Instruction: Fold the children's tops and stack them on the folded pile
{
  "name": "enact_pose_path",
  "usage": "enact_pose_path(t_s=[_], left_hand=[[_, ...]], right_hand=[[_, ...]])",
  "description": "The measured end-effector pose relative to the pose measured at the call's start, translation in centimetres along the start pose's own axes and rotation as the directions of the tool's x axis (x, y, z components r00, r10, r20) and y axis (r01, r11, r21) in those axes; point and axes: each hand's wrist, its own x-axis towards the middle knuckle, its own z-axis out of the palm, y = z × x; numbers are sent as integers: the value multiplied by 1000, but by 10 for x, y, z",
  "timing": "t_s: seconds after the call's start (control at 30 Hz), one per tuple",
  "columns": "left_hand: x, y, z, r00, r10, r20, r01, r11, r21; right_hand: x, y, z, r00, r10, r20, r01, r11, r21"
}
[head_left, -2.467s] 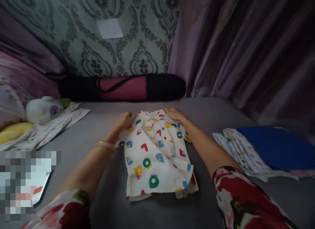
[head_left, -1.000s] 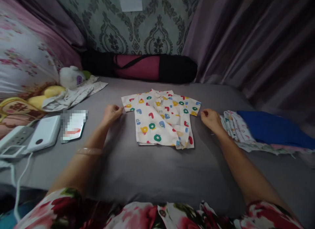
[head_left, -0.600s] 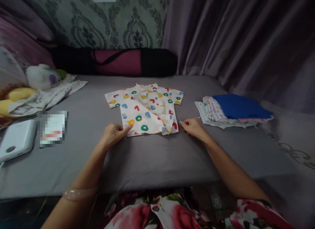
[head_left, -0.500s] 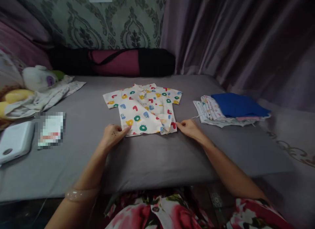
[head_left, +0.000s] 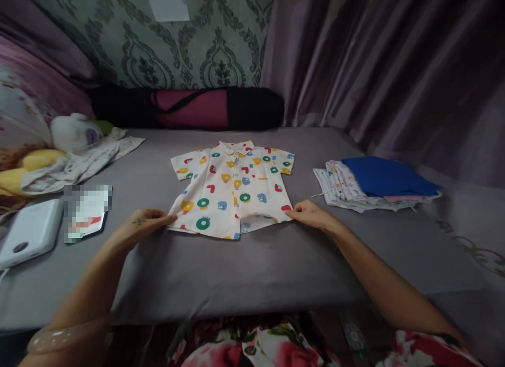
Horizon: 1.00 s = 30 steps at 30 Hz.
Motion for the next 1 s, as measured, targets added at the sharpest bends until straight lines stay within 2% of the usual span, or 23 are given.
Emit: enact_pose_path(t_s=[0.17, 0.33, 0.47, 0.5, 0.6, 0.67, 0.73, 0.8, 0.83, 0.93, 1.0], left_hand=[[8, -9, 1, 996, 8, 85, -9, 1000, 16], [15, -19, 0, 985, 93, 148, -111, 986, 121], [15, -10, -5, 971, 125, 203, -156, 977, 146], [16, -6, -6, 975, 113, 190, -141, 980, 141], [26, 10, -7, 992, 69, 101, -80, 991, 109], [41, 22, -8, 998, 61, 6, -62, 996, 71], [63, 34, -9, 989, 57, -136, -54, 998, 26], [89, 45, -11, 957, 4, -288, -9, 1000, -17], [102, 50, -13, 943, -53, -329, 49, 999, -18], [141, 62, -16, 926, -104, -363, 97, 995, -38], [162, 69, -18, 911, -120, -396, 115, 993, -36]], right_hand=[[1, 3, -1, 999, -25, 26, 27, 997, -67], [-2, 3, -2, 998, -52, 46, 59, 987, -151], [-6, -8, -14, 991, -70, 114, 104, 942, -319], [-6, -13, -17, 995, -64, 79, 89, 917, -388], [1, -34, -15, 982, -110, -151, 13, 849, -529], [9, -54, -3, 941, -264, -213, 118, 843, -526], [18, -77, 15, 870, -467, -157, 345, 805, -483], [24, -104, 37, 779, -622, -78, 535, 725, -435], [25, -119, 49, 743, -668, -40, 595, 687, -417], [21, -166, 84, 646, -762, 54, 713, 577, -398], [15, -197, 107, 554, -828, 87, 782, 482, -396]])
